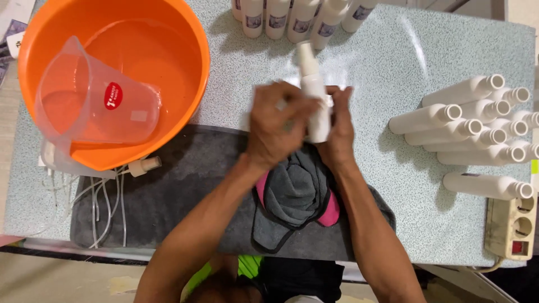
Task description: The person wipes the exterior of a white plastic spray bottle with a cloth, rotating it to clean different sides. The person then places the bottle among other similar bottles on the table.
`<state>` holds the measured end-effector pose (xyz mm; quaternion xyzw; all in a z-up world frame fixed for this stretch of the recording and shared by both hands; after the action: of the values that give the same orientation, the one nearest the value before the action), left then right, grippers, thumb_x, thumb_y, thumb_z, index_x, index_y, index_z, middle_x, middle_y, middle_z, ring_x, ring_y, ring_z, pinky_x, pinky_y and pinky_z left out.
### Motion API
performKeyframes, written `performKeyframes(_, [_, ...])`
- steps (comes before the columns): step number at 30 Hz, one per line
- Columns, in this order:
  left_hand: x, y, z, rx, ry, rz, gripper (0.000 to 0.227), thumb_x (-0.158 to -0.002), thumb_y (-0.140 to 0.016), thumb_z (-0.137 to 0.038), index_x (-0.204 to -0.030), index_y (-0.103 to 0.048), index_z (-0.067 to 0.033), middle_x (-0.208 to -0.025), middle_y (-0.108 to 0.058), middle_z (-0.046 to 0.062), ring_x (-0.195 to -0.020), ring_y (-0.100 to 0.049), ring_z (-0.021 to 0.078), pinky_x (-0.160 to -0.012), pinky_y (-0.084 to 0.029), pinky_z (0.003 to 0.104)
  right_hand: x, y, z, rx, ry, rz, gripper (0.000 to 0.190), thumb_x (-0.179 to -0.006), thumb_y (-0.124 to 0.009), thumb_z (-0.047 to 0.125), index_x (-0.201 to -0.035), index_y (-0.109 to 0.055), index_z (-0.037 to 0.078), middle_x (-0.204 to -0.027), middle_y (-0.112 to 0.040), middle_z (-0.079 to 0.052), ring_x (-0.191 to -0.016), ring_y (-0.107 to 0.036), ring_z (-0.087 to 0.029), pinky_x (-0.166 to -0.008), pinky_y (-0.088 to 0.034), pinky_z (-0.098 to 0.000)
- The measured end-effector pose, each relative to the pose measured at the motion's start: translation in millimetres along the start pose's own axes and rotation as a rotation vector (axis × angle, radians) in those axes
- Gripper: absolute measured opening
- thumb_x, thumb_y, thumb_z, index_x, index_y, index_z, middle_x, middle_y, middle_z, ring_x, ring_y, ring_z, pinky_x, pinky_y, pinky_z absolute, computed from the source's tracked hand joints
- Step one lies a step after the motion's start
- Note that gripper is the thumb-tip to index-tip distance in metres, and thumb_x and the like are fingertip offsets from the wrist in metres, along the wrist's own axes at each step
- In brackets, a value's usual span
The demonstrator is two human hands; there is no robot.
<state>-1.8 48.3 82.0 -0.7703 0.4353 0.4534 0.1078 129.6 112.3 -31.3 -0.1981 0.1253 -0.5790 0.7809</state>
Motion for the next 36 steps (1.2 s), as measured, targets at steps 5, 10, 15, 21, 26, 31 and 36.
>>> performKeyframes(5, [13.2,-25.8,-1.1,0.095,0.010,0.139,0.005,-0.092,-0.078,-0.026,-0.097,-0.079,-0.0243,-0.086,-0.061,-0.002,-0.077,-0.063,0.0173,-0.090,-0.046,0.041,-13.6,39.5,1.2,0.146,0.130,-0.102,0.064,-0.102,-0.027,0.065,-0.119,-0.052,0.008,-0.082,-0.070,-0.016,-0.065,-0.068,-0.019,-0.069,-0.061,-0.0297])
performKeyframes(10, [-1.0,2.3,30.7,0.092,0.100,0.050,0.004,-0.095,-0.078,-0.020,-0.098,-0.079,-0.0216,-0.088,-0.058,-0.002,-0.080,-0.064,0.0191,-0.088,-0.047,0.035,10.0,-21.4,13.1,0.181,0.019,-0.018,0.059,-0.102,-0.036,0.062,-0.120,-0.050,0.008,-0.080,-0.070,-0.022,-0.063,-0.073,-0.028,-0.050,-0.064,-0.0387])
performKeyframes(15, [4.1,-10.1,-6.1,0.088,0.040,0.060,0.006,-0.096,-0.074,-0.021,-0.092,-0.076,-0.0167,-0.084,-0.058,0.000,-0.073,-0.064,0.0221,-0.080,-0.050,0.037,-9.9,39.4,-9.8,-0.017,0.015,-0.154,0.059,-0.102,-0.036,0.059,-0.118,-0.058,0.007,-0.076,-0.070,-0.013,-0.053,-0.067,-0.016,-0.052,-0.064,-0.0277])
performKeyframes(21, [-7.8,0.6,17.4,0.116,0.077,0.058,0.006,-0.094,-0.077,-0.026,-0.097,-0.079,-0.0218,-0.086,-0.062,-0.001,-0.076,-0.067,0.0222,-0.084,-0.050,0.037,-3.5,15.1,-14.5,0.085,-0.104,-0.093,0.055,-0.104,-0.031,0.060,-0.117,-0.048,0.009,-0.078,-0.071,-0.022,-0.058,-0.073,-0.028,-0.051,-0.066,-0.0380])
performKeyframes(26, [-5.7,3.9,12.8,0.165,0.157,0.024,0.001,-0.093,-0.076,-0.014,-0.094,-0.077,-0.0149,-0.083,-0.061,0.007,-0.071,-0.063,0.0330,-0.072,-0.051,0.042,0.5,10.4,-5.1,-0.066,-0.134,-0.149,0.055,-0.101,-0.040,0.062,-0.109,-0.057,0.010,-0.076,-0.071,-0.020,-0.058,-0.073,-0.029,-0.051,-0.067,-0.0376])
performKeyframes(31, [0.5,-11.2,-0.1,0.122,0.044,0.102,0.002,-0.095,-0.076,-0.023,-0.095,-0.078,-0.0218,-0.082,-0.058,0.000,-0.076,-0.062,0.0243,-0.077,-0.049,0.037,-11.1,34.0,-13.6,-0.024,-0.077,-0.149,0.056,-0.102,-0.036,0.063,-0.108,-0.057,0.012,-0.078,-0.070,-0.014,-0.058,-0.069,-0.020,-0.057,-0.065,-0.0299])
performKeyframes(36, [-6.5,5.7,20.1,0.088,0.123,0.035,0.006,-0.095,-0.077,-0.025,-0.101,-0.079,-0.0257,-0.085,-0.060,-0.005,-0.079,-0.061,0.0182,-0.081,-0.048,0.034,1.2,-9.5,-6.7,0.013,-0.109,-0.041,0.057,-0.106,-0.032,0.059,-0.115,-0.049,0.006,-0.074,-0.067,-0.026,-0.054,-0.070,-0.038,-0.044,-0.064,-0.0489])
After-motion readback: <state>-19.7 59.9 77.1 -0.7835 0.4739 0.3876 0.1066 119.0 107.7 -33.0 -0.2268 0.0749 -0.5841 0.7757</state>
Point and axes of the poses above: each hand's wrist, its own x-axis away from the middle knuckle, its own y-axis out of the back of the hand, z = x × y, the point moved 10 cm from there along -x, towards the middle knuckle
